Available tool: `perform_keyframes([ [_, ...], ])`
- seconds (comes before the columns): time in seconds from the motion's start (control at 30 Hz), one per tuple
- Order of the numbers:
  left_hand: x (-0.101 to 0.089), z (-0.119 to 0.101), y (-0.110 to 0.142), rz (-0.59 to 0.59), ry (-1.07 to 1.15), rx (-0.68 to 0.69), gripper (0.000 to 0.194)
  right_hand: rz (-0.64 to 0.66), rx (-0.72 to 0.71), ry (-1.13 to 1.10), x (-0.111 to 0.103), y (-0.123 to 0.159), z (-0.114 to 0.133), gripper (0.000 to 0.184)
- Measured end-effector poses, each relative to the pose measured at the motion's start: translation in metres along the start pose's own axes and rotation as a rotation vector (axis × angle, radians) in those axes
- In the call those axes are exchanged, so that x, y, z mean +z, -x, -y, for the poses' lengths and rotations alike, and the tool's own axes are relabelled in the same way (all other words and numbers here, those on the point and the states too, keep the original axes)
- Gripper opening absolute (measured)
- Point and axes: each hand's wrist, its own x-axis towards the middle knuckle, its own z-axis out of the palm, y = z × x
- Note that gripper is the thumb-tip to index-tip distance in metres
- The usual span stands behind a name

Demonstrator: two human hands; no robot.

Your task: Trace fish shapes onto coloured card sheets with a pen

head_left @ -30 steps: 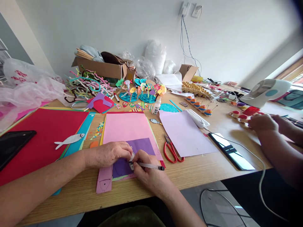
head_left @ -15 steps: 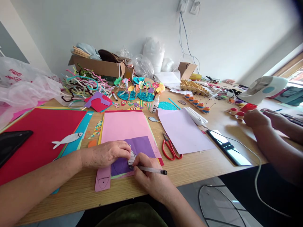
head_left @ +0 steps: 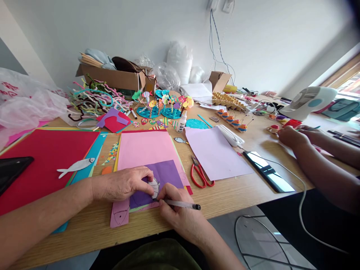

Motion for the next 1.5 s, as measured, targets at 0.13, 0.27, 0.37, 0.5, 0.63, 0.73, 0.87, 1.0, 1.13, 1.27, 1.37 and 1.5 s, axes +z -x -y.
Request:
perform_keyframes([
  [0.13,-0.001,0.0,0.0,0.031,-0.009,-0.021,0.036,0.005,0.018,-0.006,-0.003,0.001,0.002,0.013],
  [0.27,0.0,-0.002,0.001,0.046,-0.015,-0.023,0.036,-0.008,0.033,-0.008,-0.004,0.0,0.003,0.014],
  [0.37,0.0,-0.004,0.002,0.061,-0.042,-0.021,0.038,-0.012,0.039,-0.05,-0.004,-0.001,0.001,0.015],
  [0.5,0.003,-0.002,0.004,0.067,-0.036,-0.052,0.035,-0.013,0.071,-0.114,-0.004,-0.002,-0.002,0.014],
  [0.63,0.007,0.0,0.004,0.027,0.011,-0.061,0.029,-0.035,0.111,-0.144,-0.004,-0.004,-0.005,0.013],
  [0.73,0.007,0.0,0.004,0.024,-0.022,-0.044,0.035,-0.06,0.105,-0.161,-0.004,-0.006,-0.008,0.012],
  [0.87,0.009,0.001,0.005,0.017,-0.043,-0.036,0.035,-0.086,0.115,-0.164,-0.004,-0.009,-0.009,0.013],
  [1.0,0.012,0.004,0.006,0.016,-0.072,-0.001,0.036,-0.096,0.12,-0.174,-0.004,-0.013,-0.01,0.013],
  [1.13,0.01,0.001,0.006,0.017,-0.083,-0.019,0.04,-0.118,0.137,-0.157,-0.005,-0.016,-0.012,0.012],
  [1.27,0.009,-0.004,0.005,0.042,-0.091,-0.05,0.041,-0.137,0.122,-0.134,-0.007,-0.02,-0.014,0.012],
  [1.37,0.011,-0.002,0.005,0.035,-0.105,-0.052,0.04,-0.145,0.11,-0.11,-0.008,-0.024,-0.014,0.012],
  [1.5,0.015,0.002,0.007,-0.013,-0.098,-0.024,0.035,-0.135,0.116,-0.088,-0.008,-0.028,-0.015,0.013],
])
